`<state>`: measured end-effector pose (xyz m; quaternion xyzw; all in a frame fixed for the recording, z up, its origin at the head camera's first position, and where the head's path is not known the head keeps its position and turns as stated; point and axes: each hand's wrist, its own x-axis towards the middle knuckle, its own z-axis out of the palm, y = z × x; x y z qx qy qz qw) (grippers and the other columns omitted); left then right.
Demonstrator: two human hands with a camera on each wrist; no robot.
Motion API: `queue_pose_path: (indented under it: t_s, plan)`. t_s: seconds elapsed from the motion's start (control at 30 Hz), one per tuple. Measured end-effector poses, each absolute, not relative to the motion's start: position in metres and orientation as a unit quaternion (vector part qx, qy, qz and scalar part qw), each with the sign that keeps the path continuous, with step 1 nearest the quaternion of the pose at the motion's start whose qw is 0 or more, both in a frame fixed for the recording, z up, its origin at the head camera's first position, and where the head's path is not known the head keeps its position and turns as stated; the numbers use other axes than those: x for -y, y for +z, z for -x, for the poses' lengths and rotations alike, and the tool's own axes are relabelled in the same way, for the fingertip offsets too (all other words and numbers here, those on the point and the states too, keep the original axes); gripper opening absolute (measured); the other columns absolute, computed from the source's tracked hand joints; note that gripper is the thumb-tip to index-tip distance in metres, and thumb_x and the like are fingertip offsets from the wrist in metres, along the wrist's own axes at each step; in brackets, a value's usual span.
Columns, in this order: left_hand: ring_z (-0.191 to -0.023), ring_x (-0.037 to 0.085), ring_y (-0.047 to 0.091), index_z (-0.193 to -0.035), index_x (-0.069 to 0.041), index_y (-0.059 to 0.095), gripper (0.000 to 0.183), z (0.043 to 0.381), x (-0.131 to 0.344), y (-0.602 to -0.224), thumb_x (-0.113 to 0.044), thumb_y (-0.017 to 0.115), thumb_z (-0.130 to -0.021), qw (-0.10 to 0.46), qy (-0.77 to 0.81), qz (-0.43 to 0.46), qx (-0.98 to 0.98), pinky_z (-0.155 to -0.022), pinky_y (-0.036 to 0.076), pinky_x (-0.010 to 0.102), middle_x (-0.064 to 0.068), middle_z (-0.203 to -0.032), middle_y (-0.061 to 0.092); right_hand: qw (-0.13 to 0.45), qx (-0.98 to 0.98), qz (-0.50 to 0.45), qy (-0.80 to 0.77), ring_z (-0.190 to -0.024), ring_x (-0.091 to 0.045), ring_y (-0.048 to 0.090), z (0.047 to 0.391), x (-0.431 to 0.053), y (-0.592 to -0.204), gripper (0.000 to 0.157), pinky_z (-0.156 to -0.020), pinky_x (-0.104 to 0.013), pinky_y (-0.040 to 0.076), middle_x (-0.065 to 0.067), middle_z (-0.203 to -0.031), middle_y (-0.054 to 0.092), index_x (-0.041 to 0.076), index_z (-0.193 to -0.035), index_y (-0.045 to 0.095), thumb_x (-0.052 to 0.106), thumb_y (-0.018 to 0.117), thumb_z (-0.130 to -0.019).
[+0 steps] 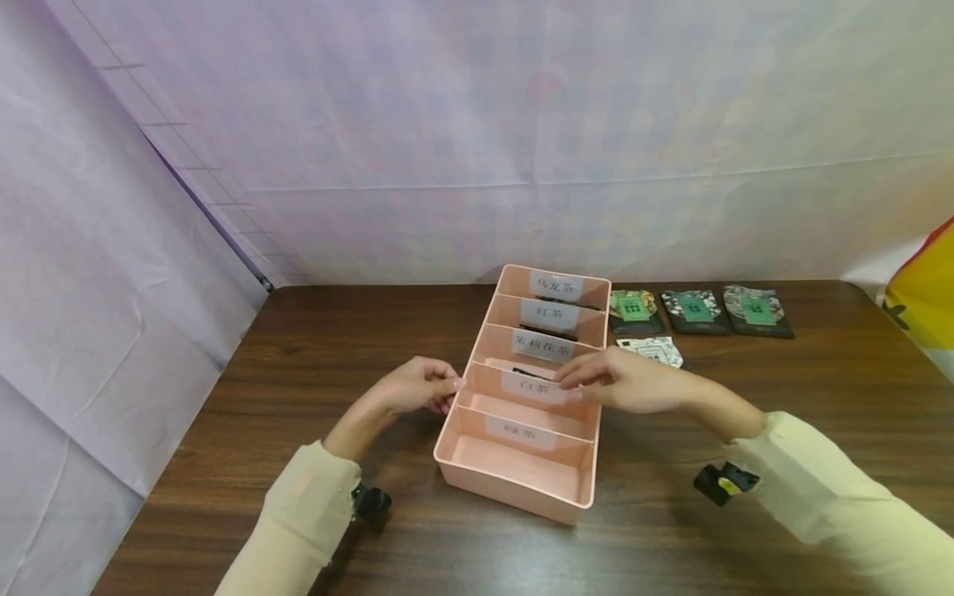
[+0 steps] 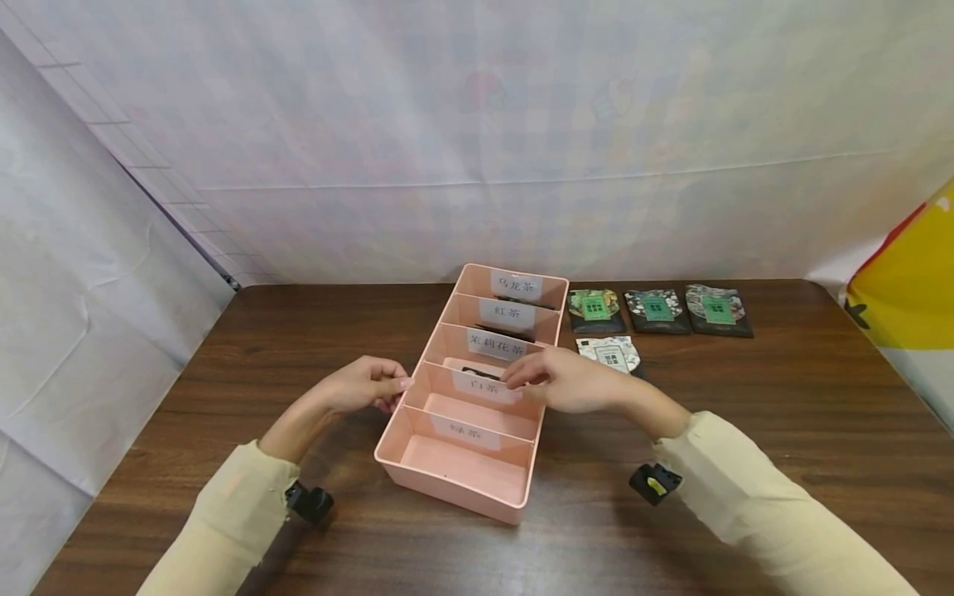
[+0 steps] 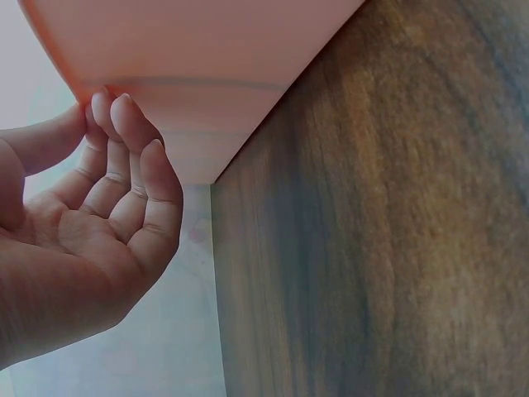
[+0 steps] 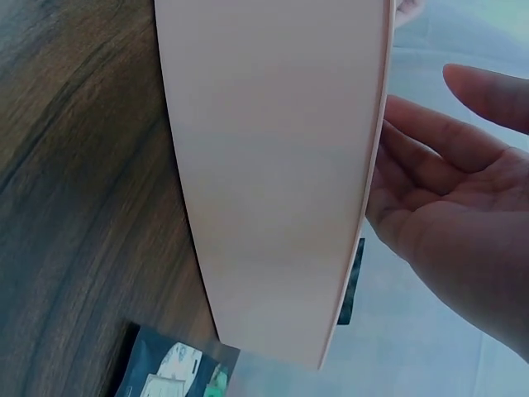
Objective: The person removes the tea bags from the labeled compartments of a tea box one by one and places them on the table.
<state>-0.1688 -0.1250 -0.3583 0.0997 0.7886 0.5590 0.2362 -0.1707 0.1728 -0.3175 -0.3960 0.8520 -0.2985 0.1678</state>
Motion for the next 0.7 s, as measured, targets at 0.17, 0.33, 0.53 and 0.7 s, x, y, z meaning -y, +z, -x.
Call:
queue_pose_path:
  t_s: [0.17,0.33,0.53,0.7]
  plan:
    - [-0.056,0.01,0.053,-0.087,0.014,0.053,0.019,0.169,0.125,-0.359,-0.004,0.051,-0.092,0.234,0.561,-0.103,-0.788,-0.058,0.048,0.03,0.0,-0.06,0.053,0.164,-0.858,0.382,-0.301,-0.115,-0.035,0.048,0.17,-0.177,-0.316,0.024,-0.092,-0.047,0.04,-0.015,-0.119,0.057,0.001,-0.11,0.064,0.011,0.054,-0.091]
    - [-0.056,0.01,0.052,-0.087,0.015,0.052,0.02,0.169,0.125,-0.359,-0.005,0.051,-0.092,0.231,0.561,-0.102,-0.788,-0.057,0.048,0.029,0.001,-0.06,0.053,0.159,-0.864,0.371,-0.302,-0.112,-0.033,0.05,0.17,-0.179,-0.315,0.023,-0.09,-0.046,0.041,-0.013,-0.118,0.058,0.002,-0.109,0.064,0.009,0.052,-0.091]
    - [-0.056,0.01,0.052,-0.086,0.015,0.052,0.02,0.169,0.125,-0.36,-0.005,0.052,-0.092,0.229,0.561,-0.102,-0.789,-0.058,0.048,0.029,0.001,-0.06,0.053,0.153,-0.863,0.359,-0.319,-0.109,-0.03,0.053,0.171,-0.181,-0.311,0.022,-0.083,-0.038,0.047,-0.012,-0.116,0.06,0.002,-0.107,0.065,0.005,0.049,-0.093]
    - [-0.056,0.011,0.052,-0.087,0.014,0.053,0.02,0.169,0.125,-0.361,-0.005,0.052,-0.092,0.229,0.559,-0.102,-0.79,-0.058,0.048,0.03,0.001,-0.06,0.053,0.15,-0.857,0.362,-0.336,-0.099,-0.026,0.058,0.174,-0.184,-0.305,0.023,-0.067,-0.027,0.047,-0.017,-0.116,0.058,0.0,-0.108,0.064,0.002,0.047,-0.093]
